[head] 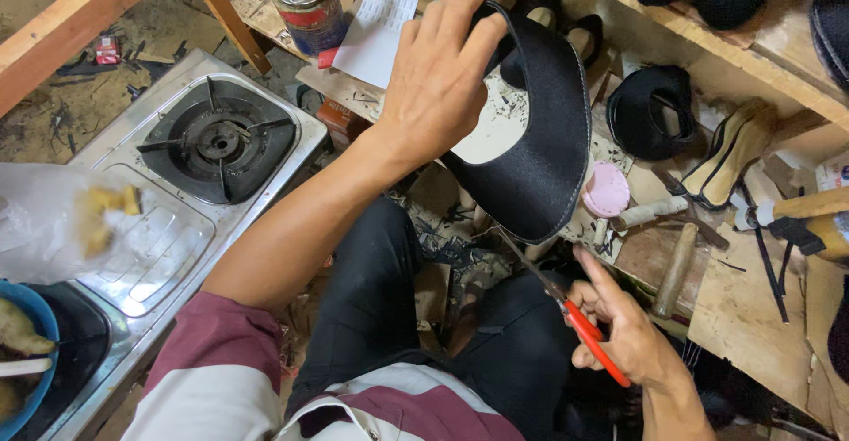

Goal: The person applies adhesive to the edge of a black shoe upper, presses the edges together, and uses red-handled scissors to trim excess material. The person repeatedly rubs and presses the glued seam to secure it.

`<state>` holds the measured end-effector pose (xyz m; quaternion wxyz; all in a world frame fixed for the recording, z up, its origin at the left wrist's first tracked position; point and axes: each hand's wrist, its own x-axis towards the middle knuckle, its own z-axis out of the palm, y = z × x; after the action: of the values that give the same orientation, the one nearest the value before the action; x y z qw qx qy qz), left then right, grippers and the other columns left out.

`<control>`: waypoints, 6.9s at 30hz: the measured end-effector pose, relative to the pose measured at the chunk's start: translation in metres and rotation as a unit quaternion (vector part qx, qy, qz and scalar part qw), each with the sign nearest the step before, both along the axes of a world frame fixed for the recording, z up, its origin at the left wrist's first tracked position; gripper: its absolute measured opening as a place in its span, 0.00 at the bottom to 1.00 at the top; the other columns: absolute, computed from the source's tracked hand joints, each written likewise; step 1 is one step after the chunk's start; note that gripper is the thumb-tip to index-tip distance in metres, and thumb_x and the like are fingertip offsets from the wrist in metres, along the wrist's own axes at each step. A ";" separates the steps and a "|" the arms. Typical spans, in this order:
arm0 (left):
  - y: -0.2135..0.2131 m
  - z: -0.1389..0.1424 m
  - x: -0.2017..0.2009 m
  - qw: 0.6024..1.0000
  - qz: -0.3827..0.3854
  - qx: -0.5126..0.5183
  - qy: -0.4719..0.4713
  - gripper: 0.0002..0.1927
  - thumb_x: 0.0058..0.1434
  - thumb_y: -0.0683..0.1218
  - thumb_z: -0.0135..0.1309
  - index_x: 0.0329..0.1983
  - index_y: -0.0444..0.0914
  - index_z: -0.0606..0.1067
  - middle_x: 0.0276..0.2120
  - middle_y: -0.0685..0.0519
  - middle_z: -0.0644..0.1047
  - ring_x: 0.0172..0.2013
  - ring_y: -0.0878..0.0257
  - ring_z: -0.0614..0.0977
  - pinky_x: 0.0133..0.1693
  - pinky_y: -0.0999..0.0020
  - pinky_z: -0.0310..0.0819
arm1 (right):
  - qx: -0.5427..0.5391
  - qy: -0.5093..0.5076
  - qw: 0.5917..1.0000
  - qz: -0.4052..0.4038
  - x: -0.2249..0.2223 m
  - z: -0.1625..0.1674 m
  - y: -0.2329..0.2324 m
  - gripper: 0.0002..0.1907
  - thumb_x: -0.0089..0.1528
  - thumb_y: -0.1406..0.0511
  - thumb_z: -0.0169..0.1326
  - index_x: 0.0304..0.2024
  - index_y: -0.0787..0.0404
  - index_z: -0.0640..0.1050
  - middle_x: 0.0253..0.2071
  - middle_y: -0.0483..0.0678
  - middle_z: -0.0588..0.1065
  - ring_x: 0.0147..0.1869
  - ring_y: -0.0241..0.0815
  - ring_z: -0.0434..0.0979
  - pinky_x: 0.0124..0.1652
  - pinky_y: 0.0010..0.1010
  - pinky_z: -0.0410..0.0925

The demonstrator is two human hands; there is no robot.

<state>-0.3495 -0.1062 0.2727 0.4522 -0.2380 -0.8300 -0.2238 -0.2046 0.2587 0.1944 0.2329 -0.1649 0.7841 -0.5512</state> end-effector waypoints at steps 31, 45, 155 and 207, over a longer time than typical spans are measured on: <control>-0.030 -0.035 -0.016 0.990 -0.035 0.138 -0.022 0.33 0.55 0.32 0.59 0.65 0.37 0.65 0.67 0.45 0.64 0.65 0.44 0.67 0.66 0.56 0.64 | -0.015 -0.068 0.998 0.005 0.026 -0.028 -0.032 0.61 0.48 0.79 0.59 0.78 0.50 0.46 0.30 0.48 0.72 0.27 0.31 0.71 0.25 0.21 0.69; -0.030 -0.053 -0.001 0.982 -0.034 0.166 0.089 0.28 0.62 0.27 0.59 0.61 0.35 0.66 0.73 0.45 0.59 0.70 0.51 0.67 0.72 0.61 0.60 | -0.044 0.142 0.989 -0.001 0.061 -0.040 -0.088 0.61 0.56 0.67 0.65 0.77 0.63 0.36 0.35 0.49 0.73 0.32 0.39 0.73 0.33 0.27 0.70; 0.029 -0.151 0.083 0.737 -0.251 0.351 -0.520 0.26 0.55 0.38 0.57 0.59 0.33 0.71 0.45 0.51 0.76 0.45 0.63 0.77 0.49 0.68 0.73 | 0.338 0.433 0.816 0.180 -0.081 -0.017 -0.097 0.27 0.53 0.68 0.59 0.56 0.47 0.80 0.27 0.51 0.74 0.30 0.54 0.76 0.32 0.45 0.70; 0.022 -0.172 0.057 0.646 -0.327 0.415 -0.551 0.27 0.55 0.41 0.59 0.60 0.35 0.72 0.45 0.55 0.78 0.44 0.68 0.77 0.47 0.73 0.73 | 0.417 0.439 0.783 0.145 -0.076 -0.028 -0.096 0.33 0.53 0.67 0.60 0.62 0.43 0.76 0.27 0.49 0.71 0.28 0.51 0.76 0.30 0.42 0.72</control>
<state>-0.2920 -0.0846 0.1008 -0.1395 -0.1145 -0.6146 -0.7679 -0.2809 0.1629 0.1664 -0.0129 -0.3875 0.9218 0.0011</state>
